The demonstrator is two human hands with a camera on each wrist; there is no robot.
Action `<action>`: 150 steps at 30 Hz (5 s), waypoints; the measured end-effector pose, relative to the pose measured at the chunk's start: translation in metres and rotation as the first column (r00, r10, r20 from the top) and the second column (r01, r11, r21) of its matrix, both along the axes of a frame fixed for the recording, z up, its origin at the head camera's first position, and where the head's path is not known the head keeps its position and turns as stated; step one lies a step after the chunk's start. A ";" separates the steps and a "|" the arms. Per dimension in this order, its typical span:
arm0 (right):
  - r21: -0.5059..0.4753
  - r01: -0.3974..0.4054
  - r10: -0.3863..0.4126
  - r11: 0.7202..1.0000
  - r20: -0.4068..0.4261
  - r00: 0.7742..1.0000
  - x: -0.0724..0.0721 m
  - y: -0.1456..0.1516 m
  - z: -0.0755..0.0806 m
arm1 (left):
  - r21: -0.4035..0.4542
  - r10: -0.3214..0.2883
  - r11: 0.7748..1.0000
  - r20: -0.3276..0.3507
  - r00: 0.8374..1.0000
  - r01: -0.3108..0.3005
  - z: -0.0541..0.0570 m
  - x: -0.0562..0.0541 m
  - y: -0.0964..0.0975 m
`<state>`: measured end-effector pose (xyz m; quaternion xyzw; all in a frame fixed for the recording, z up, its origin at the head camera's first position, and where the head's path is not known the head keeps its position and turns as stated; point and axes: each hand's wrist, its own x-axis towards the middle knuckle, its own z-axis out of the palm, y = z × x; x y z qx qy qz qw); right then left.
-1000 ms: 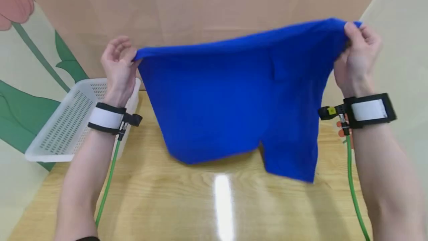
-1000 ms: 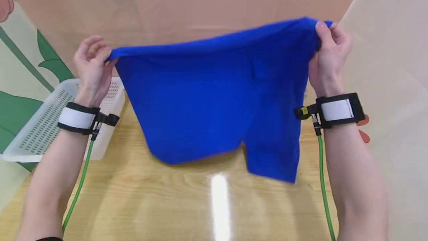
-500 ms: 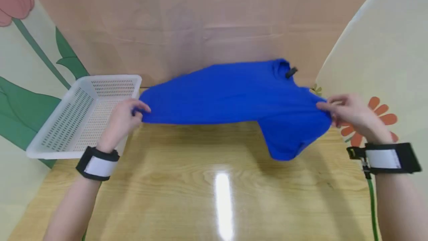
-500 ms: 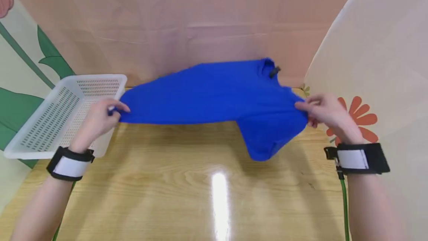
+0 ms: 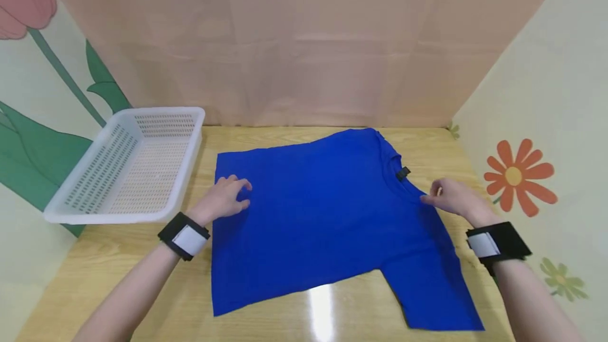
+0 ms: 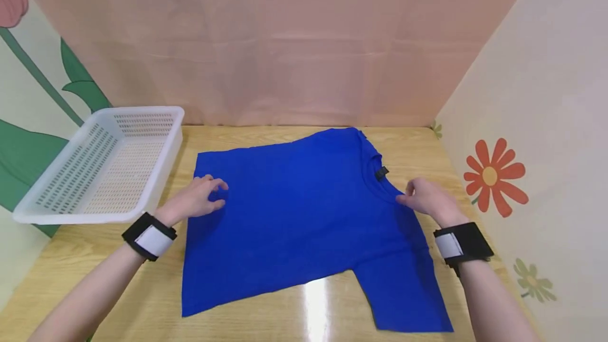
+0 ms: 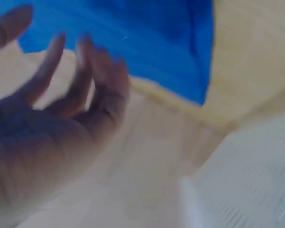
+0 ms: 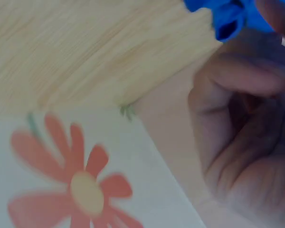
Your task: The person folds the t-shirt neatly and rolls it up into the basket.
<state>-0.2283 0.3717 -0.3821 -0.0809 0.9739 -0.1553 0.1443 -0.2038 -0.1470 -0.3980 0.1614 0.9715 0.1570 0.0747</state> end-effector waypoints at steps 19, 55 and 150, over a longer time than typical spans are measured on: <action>0.004 -0.129 0.127 0.992 -0.208 0.970 -0.068 -0.043 -0.064 | -0.021 0.152 0.988 0.119 0.981 -0.151 -0.054 -0.058 -0.024; -0.084 0.099 -0.107 0.991 -0.095 0.990 -0.163 -0.016 -0.048 | -0.026 0.138 0.989 -0.129 0.982 -0.143 -0.049 -0.128 -0.015; 0.068 -0.089 0.080 0.994 0.126 0.989 -0.128 -0.083 -0.069 | -0.082 0.100 0.993 0.149 0.984 -0.089 -0.051 -0.121 0.009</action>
